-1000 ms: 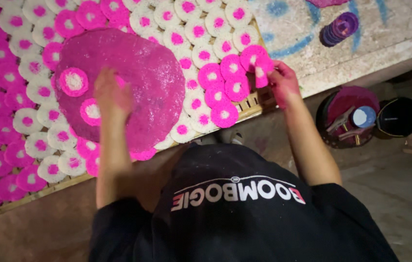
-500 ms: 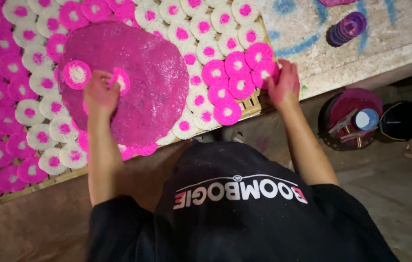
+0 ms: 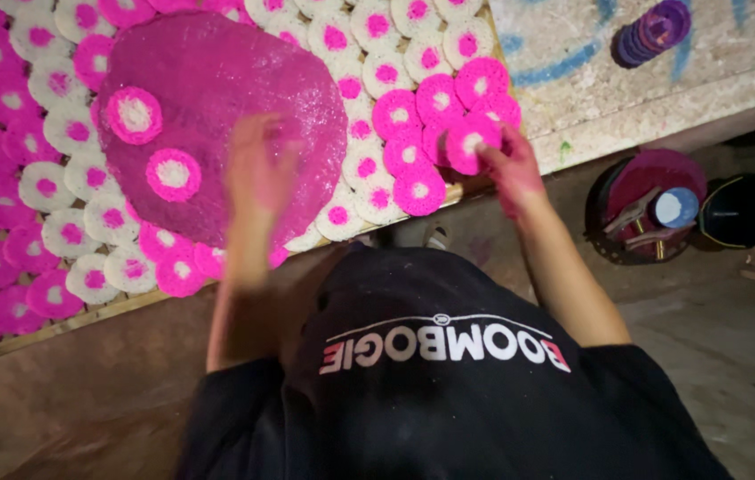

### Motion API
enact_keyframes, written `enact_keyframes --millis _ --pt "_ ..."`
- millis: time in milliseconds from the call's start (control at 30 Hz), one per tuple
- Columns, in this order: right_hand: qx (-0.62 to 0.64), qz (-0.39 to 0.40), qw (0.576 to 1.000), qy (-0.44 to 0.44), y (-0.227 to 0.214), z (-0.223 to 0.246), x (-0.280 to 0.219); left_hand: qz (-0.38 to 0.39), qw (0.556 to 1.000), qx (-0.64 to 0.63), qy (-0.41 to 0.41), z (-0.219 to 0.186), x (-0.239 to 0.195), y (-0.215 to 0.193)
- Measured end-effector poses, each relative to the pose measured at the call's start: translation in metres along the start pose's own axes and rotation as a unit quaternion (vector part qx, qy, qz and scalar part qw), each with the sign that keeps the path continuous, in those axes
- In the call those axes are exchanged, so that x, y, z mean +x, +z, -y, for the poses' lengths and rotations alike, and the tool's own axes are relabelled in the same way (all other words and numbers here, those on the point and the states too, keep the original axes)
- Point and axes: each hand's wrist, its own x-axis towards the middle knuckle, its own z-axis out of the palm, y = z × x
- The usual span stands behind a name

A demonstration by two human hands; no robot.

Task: The person arranges pink and white circular paper pieces on a woven bamboo tray, placing them in rows and patterns. The person also handles larger pink glittery circular sheets, moving them between trays.

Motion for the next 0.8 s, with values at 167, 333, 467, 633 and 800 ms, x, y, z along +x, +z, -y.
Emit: enact_keyframes --millis 167,333,467,633,800 --pt "-0.17 0.038 0.985 0.008 -0.023 -0.021 -0.011 -0.064 0.964 0.237 -0.105 0.1 -0.022 -0.034" --pt "-0.455 0.015 0.868 -0.196 0.007 -0.018 -0.024 -0.133 0.97 0.148 -0.137 0.157 -0.04 -0.022" --pt "-0.513 -0.009 0.826 -0.235 0.028 0.01 -0.036 -0.154 0.95 0.217 -0.166 0.199 -0.021 -0.02" --pt "-0.536 -0.048 0.788 -0.299 0.052 0.03 -0.052 -0.131 0.959 0.188 -0.164 0.221 -0.012 -0.025" --pt "-0.443 0.009 0.849 -0.289 0.082 0.025 -0.052 -0.13 0.975 0.018 -0.178 0.184 -0.012 -0.033"
